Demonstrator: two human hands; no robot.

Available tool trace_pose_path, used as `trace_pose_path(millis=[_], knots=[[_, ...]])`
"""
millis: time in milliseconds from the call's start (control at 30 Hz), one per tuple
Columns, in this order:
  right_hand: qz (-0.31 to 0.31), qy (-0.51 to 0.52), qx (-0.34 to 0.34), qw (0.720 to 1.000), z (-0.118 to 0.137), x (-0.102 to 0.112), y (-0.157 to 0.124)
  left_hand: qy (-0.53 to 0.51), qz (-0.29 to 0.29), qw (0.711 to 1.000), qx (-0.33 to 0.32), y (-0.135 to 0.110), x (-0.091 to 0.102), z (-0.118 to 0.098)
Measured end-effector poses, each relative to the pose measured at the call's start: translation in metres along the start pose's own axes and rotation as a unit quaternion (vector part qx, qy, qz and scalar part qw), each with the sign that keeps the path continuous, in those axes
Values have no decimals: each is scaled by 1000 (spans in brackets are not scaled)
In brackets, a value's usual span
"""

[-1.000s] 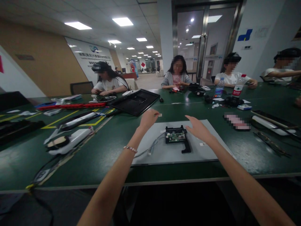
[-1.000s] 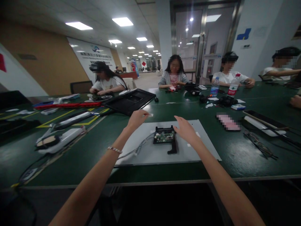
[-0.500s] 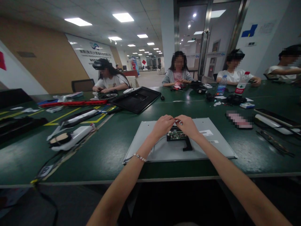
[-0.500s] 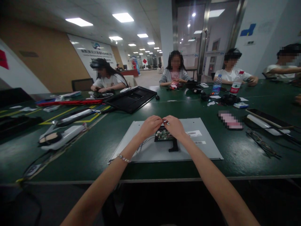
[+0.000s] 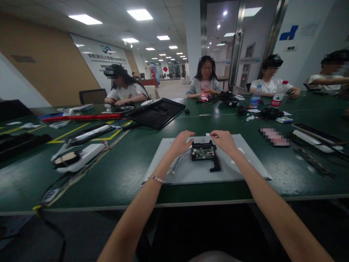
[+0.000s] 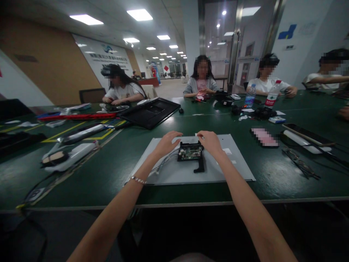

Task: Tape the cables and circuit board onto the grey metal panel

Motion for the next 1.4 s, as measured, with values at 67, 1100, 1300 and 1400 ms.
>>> trace_pose_path(millis=[67,1100,1300,1400], knots=[[17,-3,2,1000,-1,-2,-1,12,19,1000,1,-2,-3,5],[116,-66,61,989,5,-31,-3,141,88,986,-25,-5,-19,10],[149,-94,63,982,4,-41,-6,144,89,985,-9,-5,-15,8],[158,-95,63,981,3,-44,-6,143,89,986,-7,-5,-14,7]])
Point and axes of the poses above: each hand's wrist, its own y-axis towards the middle knuckle, its own x-axis out of the back of the hand, z = x × y, the point moved 6 cm from there along y, towards the middle knuckle, and after that the axes turned 4 degrees about -y, right-handed, at the moved point
